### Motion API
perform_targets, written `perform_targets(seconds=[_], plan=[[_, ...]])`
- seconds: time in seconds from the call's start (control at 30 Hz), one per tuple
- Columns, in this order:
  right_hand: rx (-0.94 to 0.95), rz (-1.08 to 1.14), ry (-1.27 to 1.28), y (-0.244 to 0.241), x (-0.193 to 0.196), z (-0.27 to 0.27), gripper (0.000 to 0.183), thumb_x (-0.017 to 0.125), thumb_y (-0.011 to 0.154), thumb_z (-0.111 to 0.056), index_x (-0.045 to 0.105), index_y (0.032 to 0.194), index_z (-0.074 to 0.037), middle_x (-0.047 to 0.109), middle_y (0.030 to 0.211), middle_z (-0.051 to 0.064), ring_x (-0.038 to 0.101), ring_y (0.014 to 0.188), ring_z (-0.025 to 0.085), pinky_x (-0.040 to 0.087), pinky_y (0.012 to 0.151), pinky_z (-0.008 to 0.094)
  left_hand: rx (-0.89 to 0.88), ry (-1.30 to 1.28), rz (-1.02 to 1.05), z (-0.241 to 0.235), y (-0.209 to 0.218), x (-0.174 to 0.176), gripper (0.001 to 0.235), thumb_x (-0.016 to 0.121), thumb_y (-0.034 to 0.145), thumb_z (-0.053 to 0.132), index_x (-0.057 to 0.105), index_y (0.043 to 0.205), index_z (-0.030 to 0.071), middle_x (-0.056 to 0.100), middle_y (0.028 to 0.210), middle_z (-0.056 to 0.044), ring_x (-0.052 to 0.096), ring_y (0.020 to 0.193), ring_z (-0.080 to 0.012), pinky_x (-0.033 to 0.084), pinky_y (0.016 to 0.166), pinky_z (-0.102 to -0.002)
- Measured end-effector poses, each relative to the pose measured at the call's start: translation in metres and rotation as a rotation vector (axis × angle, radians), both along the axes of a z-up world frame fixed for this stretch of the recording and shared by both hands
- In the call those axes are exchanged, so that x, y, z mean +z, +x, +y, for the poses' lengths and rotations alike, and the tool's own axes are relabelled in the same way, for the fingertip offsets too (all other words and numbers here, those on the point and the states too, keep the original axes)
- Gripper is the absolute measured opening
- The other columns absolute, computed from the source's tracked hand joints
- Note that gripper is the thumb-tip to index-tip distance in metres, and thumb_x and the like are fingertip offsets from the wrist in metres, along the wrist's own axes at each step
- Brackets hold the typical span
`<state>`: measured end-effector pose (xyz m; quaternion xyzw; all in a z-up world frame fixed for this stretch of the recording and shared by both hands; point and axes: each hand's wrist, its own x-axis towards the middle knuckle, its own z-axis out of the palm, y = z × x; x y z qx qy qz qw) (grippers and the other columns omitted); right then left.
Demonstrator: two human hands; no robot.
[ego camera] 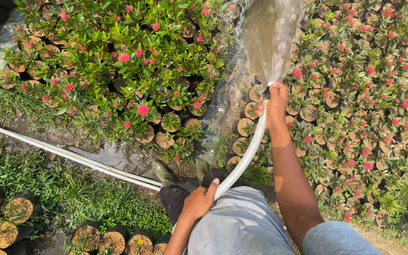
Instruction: The person waters rows of potted plants by holding a hose and directing the stream of water over them.
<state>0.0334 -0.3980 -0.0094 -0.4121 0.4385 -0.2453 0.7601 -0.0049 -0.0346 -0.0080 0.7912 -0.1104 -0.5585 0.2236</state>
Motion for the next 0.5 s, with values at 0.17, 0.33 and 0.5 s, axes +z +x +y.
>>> perform_targets(seconds=[0.17, 0.33, 0.5], plan=[[0.01, 0.017, 0.008, -0.002, -0.006, 0.001, 0.012, 0.043, 0.109, -0.026, 0.044, 0.12, -0.021, 0.053, 0.079, 0.008, 0.045, 0.048, 0.014, 0.036, 0.038, 0.029, 0.003, -0.001, 0.014, 0.002, -0.002, 0.002, 0.091, 0.027, 0.088, 0.081, 0.079, 0.072, 0.008, 0.075, 0.078, -0.018, 0.074, 0.088, -0.0361, 0.053, 0.089, -0.042], [0.006, 0.021, 0.009, -0.005, -0.01, 0.001, 0.012, 0.043, 0.109, -0.027, 0.044, 0.119, -0.021, 0.052, 0.078, 0.008, 0.044, 0.048, 0.014, 0.036, 0.038, 0.029, 0.006, 0.003, 0.023, 0.002, -0.002, 0.002, 0.091, 0.028, 0.088, 0.081, 0.079, 0.072, 0.007, 0.076, 0.079, -0.018, 0.075, 0.089, -0.0359, 0.053, 0.09, -0.042], [-0.026, 0.068, 0.017, -0.007, -0.011, 0.0, 0.01, 0.043, 0.108, -0.026, 0.042, 0.117, -0.021, 0.05, 0.077, 0.008, 0.042, 0.048, 0.014, 0.035, 0.038, 0.03, 0.006, 0.002, 0.01, 0.003, -0.001, 0.002, 0.092, 0.028, 0.087, 0.083, 0.079, 0.074, 0.007, 0.076, 0.079, -0.016, 0.074, 0.091, -0.0357, 0.052, 0.091, -0.041]])
